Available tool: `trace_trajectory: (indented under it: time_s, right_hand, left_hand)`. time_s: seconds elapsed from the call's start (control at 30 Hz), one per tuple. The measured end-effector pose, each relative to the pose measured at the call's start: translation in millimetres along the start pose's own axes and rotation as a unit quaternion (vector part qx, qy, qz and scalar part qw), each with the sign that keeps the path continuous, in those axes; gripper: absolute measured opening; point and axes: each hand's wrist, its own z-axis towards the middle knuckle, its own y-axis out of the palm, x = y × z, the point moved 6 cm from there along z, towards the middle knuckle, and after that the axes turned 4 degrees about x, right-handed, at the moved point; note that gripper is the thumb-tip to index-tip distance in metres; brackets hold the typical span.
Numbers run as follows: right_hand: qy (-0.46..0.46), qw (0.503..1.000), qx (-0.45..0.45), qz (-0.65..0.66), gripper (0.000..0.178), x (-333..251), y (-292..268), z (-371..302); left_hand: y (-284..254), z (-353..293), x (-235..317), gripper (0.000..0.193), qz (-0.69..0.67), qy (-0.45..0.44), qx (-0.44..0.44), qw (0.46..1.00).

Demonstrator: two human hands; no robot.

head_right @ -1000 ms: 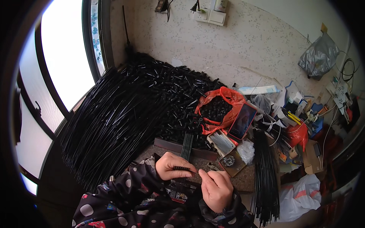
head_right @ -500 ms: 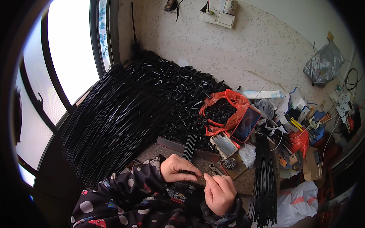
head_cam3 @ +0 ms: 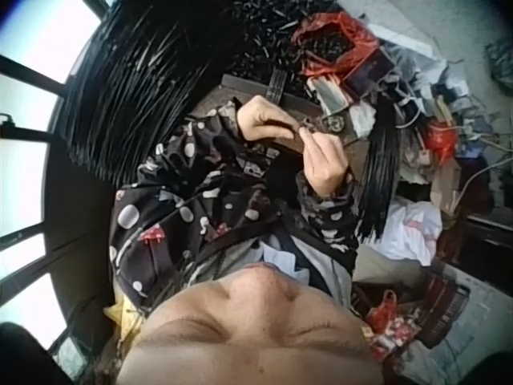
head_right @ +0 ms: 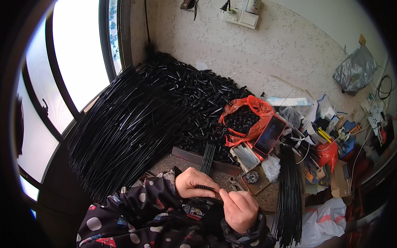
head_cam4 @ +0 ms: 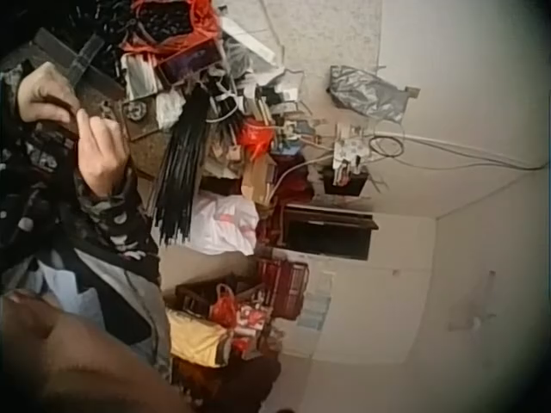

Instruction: Assembling and preparing bundles of black wires by stripping or crimping them with a handheld tool at a production workbench.

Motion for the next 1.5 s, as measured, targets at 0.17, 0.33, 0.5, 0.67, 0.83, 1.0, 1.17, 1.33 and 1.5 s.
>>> trace_trajectory:
  time_s: [0.17, 0.33, 0.5, 0.67, 0.83, 1.0, 1.17, 1.33, 1.5]
  right_hand:
    - [-0.021, 0.998, -0.048, 0.027, 0.032, 8, -1, 7]
    - [0.007, 0.997, -0.050, 0.055, 0.029, 3, -2, 13]
    - [0.050, 0.994, -0.059, 0.076, 0.028, 5, -4, 16]
    - [0.037, 0.992, -0.037, 0.115, 0.024, 3, 5, 24]
    - [0.052, 0.993, -0.045, 0.095, 0.027, 1, 8, 25]
    - [0.187, 0.948, -0.063, 0.249, 0.027, 24, 21, 20]
    - [0.194, 0.942, -0.076, 0.264, 0.029, 19, 27, 23]
    - [0.189, 0.952, -0.070, 0.232, 0.032, 8, 29, 37]
    - [0.093, 0.975, -0.083, 0.183, 0.027, 7, 27, 42]
  left_hand:
    - [5, -1, -5, 0.025, 0.003, 0.003, -0.027, 1.000]
    - [3, -2, 0, 0.033, 0.036, 0.042, -0.031, 0.998]
    - [4, -1, -1, 0.037, 0.035, 0.042, -0.040, 0.998]
    - [3, -8, -3, 0.041, 0.033, 0.044, -0.057, 0.997]
    - [-3, -11, -6, 0.043, 0.019, 0.030, -0.056, 0.998]
    - [-5, -11, -6, 0.042, 0.011, 0.027, -0.072, 0.997]
    - [-3, -10, -12, 0.036, -0.008, -0.067, -0.088, 0.994]
    - [11, -16, -37, 0.040, 0.052, -0.223, -0.217, 0.949]
    - [31, -60, -88, 0.059, 0.321, -0.156, -0.111, 0.927]
